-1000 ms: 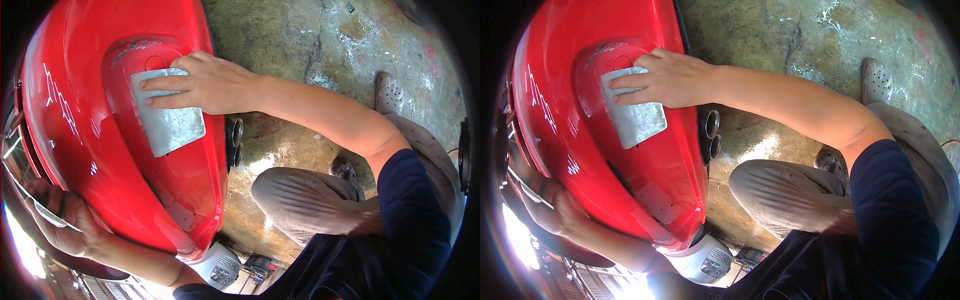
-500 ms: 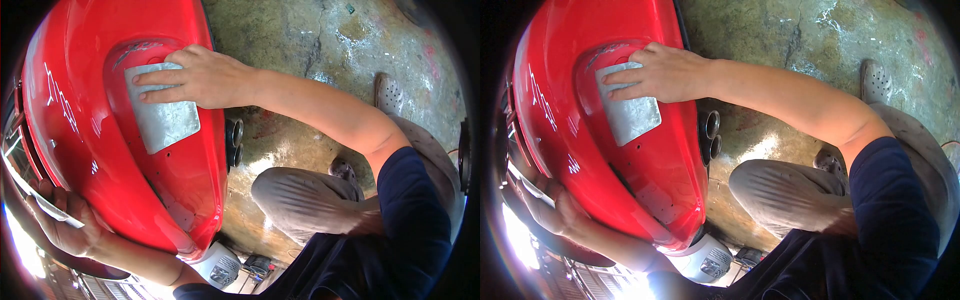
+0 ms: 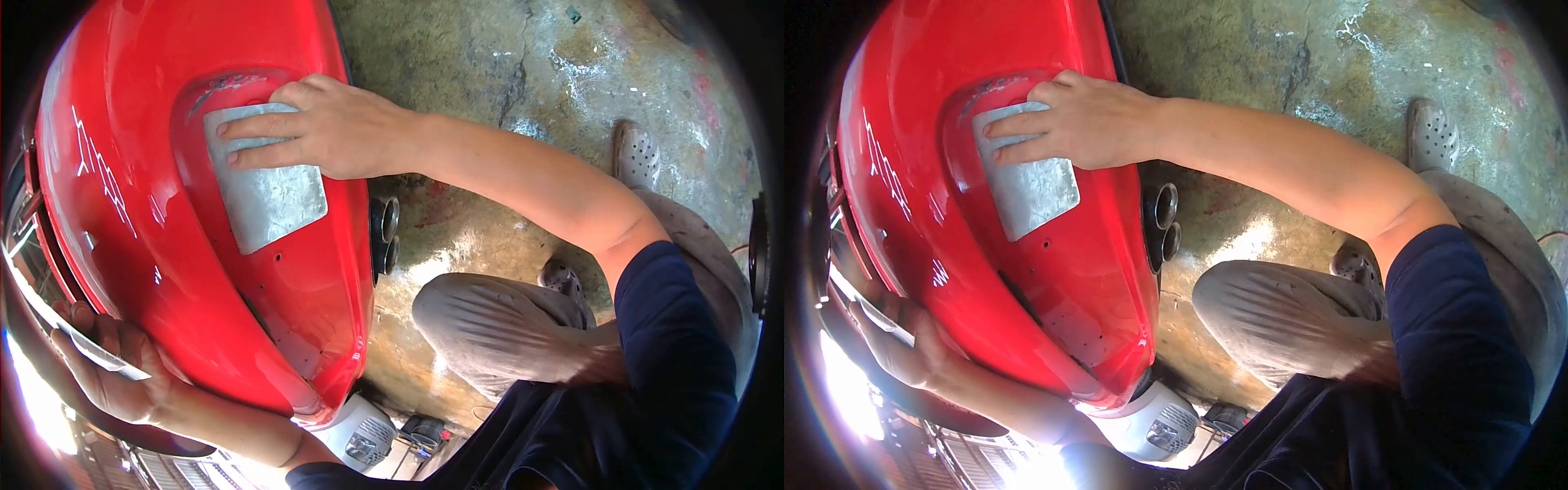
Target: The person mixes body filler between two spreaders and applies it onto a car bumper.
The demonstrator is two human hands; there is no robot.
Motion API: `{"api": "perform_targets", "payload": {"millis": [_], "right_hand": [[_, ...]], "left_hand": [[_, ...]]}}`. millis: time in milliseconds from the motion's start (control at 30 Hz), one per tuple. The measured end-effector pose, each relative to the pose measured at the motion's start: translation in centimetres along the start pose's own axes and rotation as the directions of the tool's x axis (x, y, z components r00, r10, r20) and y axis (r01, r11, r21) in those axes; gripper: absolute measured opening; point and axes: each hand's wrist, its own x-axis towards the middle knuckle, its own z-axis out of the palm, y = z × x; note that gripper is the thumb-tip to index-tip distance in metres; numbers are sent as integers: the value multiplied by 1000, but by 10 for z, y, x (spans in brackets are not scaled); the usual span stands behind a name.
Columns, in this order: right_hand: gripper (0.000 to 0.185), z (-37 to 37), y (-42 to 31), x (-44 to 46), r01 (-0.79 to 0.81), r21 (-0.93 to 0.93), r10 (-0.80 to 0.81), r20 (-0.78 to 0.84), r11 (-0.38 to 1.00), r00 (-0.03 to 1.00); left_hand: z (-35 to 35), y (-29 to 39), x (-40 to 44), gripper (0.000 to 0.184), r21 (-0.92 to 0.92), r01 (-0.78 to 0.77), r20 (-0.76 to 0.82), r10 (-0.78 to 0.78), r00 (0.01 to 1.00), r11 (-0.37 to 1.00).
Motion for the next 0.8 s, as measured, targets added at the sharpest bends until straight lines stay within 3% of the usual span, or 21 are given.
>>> {"api": "perform_targets", "payload": {"millis": [33, 67, 133, 200, 233, 333, 367, 467, 500, 567, 667, 800], "right_hand": [[66, 0, -1, -1, -13, 22, 13, 16, 1000, 1000], [67, 0, -2, -2, -23, 24, 22, 30, 999, 999], [68, -6, -4, -7, -42, 23, 40, 54, 999, 998], [68, -19, -11, -16, -61, 8, 60, 55, 998, 997], [69, -23, -10, -24, -80, -5, 80, 64, 997, 995], [68, -45, -27, -47, -254, 59, 251, 52, 965, 967], [56, -49, -30, -55, -343, 139, 337, 68, 929, 939], [44, -53, -42, -75, -619, 592, 715, 100, 516, 692], [43, -66, -48, -71, -613, 672, 736, 147, 416, 661], [43, -96, -63, -52, -577, 790, 746, 252, 209, 616], [39, -126, -91, -13, -349, 833, 650, -16, 429, 760], [38, -168, -146, 48, -70, 466, 254, -347, 882, 903]], "left_hand": [[-22, 1, 7, 53, -112, 54, 240, -26, 970, 992], [-41, 2, 11, 53, -174, 112, 385, -37, 922, 978], [-48, 5, 14, 51, -223, 236, 572, -69, 817, 946], [-54, 7, 12, 43, -135, 142, 506, -55, 861, 981], [-62, -4, 18, 40, -24, 20, 387, -9, 922, 1000], [-54, -5, 17, 66, -3, -56, 153, 56, 987, 998], [-43, -9, 12, 73, -21, -90, 18, 90, 996, 996], [-9, -13, -2, 77, -206, -70, -80, 55, 995, 976], [-4, -12, -7, 79, -272, -52, -56, 38, 998, 961], [-3, -12, -9, 56, -251, -10, -12, 7, 1000, 968], [10, -3, -27, 41, -249, 23, 26, -17, 1000, 968], [19, 16, -53, 32, -337, 50, 127, -7, 992, 940]]}}
